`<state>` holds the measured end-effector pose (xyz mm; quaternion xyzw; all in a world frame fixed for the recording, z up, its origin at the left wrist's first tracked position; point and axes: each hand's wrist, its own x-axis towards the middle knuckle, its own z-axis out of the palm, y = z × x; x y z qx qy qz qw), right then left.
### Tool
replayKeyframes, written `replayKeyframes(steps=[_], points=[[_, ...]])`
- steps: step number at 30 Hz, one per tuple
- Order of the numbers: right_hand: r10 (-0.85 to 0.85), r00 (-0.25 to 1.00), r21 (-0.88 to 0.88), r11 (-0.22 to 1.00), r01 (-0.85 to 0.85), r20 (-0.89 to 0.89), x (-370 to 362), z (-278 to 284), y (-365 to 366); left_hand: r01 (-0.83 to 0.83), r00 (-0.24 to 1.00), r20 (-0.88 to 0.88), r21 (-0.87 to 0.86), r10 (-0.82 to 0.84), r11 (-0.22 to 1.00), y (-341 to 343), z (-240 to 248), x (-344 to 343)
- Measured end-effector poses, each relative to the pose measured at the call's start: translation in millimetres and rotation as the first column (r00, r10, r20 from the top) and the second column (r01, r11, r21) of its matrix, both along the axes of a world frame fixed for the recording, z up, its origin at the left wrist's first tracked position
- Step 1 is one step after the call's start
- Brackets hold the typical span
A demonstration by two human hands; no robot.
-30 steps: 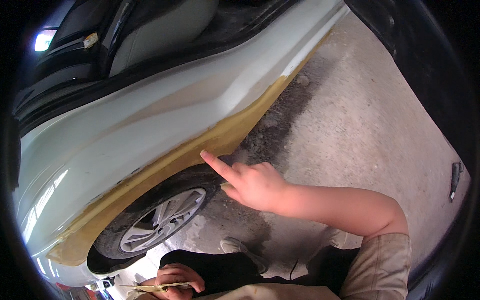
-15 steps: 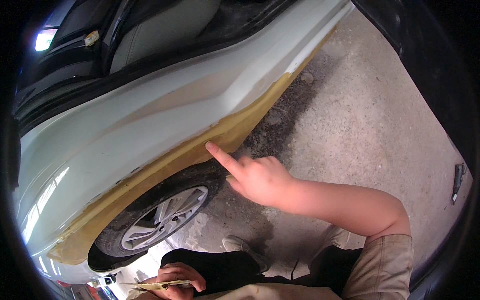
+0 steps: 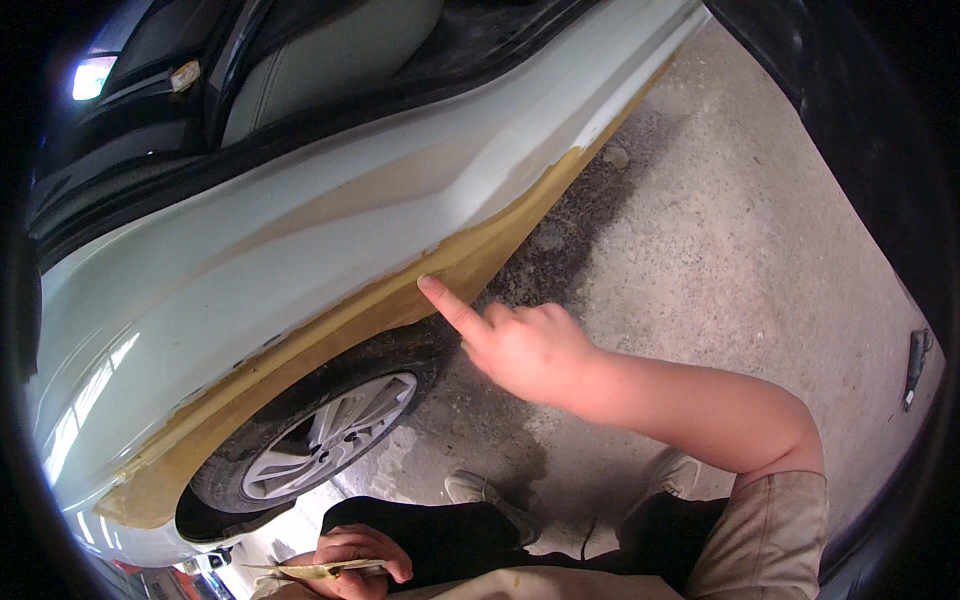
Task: The person applies a beige body filler to the lower side panel of a white car using a putty knife, smoothing the material along the edge. The person repeatedly spreads and levels the filler along the panel's lower trim area.
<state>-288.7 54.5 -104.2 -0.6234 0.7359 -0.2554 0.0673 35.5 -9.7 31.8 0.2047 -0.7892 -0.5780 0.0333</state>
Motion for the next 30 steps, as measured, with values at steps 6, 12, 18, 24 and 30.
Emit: replayKeyframes(steps=[6,12,18,24,30], points=[[0.004,0.993,-0.021,1.0,-0.007,-0.119,1,3,-3,0.044,0.999,-0.004,0.025,-0.044,0.999,-3,1,0],[-0.018,1.0,0.034,0.999,0.019,-0.025,-4,-2,7,0.234,0.959,0.155,0.046,-0.238,0.971,-13,11,2],[-0.092,0.972,0.196,0.979,0.049,0.216,-15,-2,15,0.304,0.933,-0.192,-0.029,-0.304,0.952,-7,-11,-3],[0.001,0.801,0.068,0.996,-0.052,0.598,-2,17,3,-0.017,0.991,-0.132,-0.134,-0.001,0.991,15,-9,4],[0.056,0.784,0.016,0.996,-0.083,0.618,13,36,-6,0.098,0.987,-0.119,-0.055,-0.104,0.994,1,2,3]])
